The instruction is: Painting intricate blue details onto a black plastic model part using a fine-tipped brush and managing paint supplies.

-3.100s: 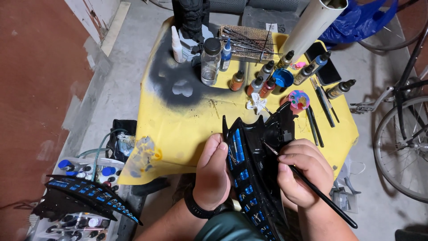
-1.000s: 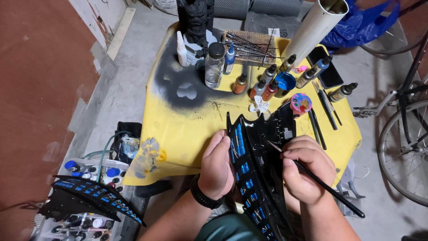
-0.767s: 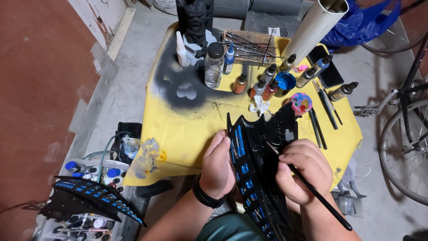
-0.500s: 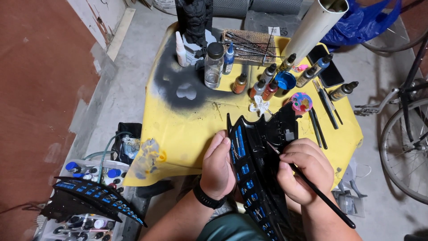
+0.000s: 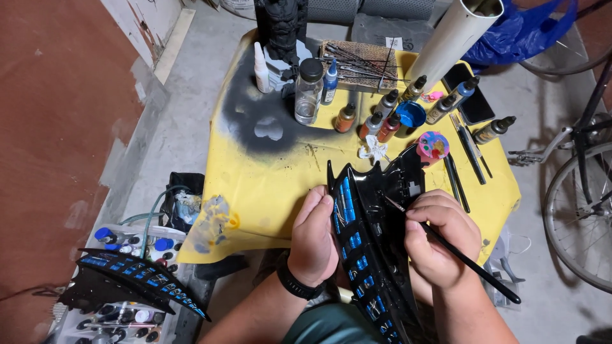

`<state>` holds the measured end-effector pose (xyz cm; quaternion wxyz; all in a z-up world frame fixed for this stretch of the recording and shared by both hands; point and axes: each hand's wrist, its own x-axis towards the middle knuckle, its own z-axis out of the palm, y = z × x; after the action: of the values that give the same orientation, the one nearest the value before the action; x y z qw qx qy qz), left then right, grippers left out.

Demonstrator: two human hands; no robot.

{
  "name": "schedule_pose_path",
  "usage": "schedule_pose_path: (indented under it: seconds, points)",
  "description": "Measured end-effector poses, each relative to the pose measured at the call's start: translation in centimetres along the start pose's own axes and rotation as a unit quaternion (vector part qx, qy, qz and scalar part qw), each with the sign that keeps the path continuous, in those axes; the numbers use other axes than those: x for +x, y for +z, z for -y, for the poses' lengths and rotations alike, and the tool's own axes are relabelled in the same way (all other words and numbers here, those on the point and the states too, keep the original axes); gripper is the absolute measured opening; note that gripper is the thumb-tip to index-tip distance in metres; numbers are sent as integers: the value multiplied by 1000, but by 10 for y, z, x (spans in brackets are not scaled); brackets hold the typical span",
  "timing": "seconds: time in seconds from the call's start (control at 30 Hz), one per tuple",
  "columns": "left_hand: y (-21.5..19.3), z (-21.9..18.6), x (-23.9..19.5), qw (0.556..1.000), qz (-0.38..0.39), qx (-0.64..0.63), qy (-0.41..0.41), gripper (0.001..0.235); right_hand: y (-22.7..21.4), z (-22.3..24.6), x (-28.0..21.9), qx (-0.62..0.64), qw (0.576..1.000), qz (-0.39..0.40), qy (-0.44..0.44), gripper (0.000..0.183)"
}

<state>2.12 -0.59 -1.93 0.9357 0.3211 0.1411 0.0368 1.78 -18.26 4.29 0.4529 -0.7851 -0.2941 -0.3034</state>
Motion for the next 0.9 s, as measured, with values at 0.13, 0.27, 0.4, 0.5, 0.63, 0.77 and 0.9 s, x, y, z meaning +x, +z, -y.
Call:
schedule_pose_path:
  seconds: [0.13,0.27,0.4,0.5,0.63,0.77,0.9]
  points:
    - [0,1,1,999,-30,2,-21,30,0,-1,-1,1,1000,4,4,6]
    - [-2,1,0,1000,-11,10,-4,17,1,0,0,3,1000,5,-1,6]
    - [0,1,1,998,-60,-6,-33,48,2,-1,-1,9,1000,-1,-3,7]
    - [-2,1,1,1000,-19,2,-12,23,2,-4,-1,18,1000,5,9,8]
    - [-12,12,8,997,-72,7,-35,61,3,-11,-5,28,1000,-2,8,8]
    - [-14,12,8,997,-77,23,-17,66,10,-28,-11,179,981,-65,39,4]
    - [12,-13,2,998,-54,37,-14,70,18,-41,-9,371,914,-143,83,4]
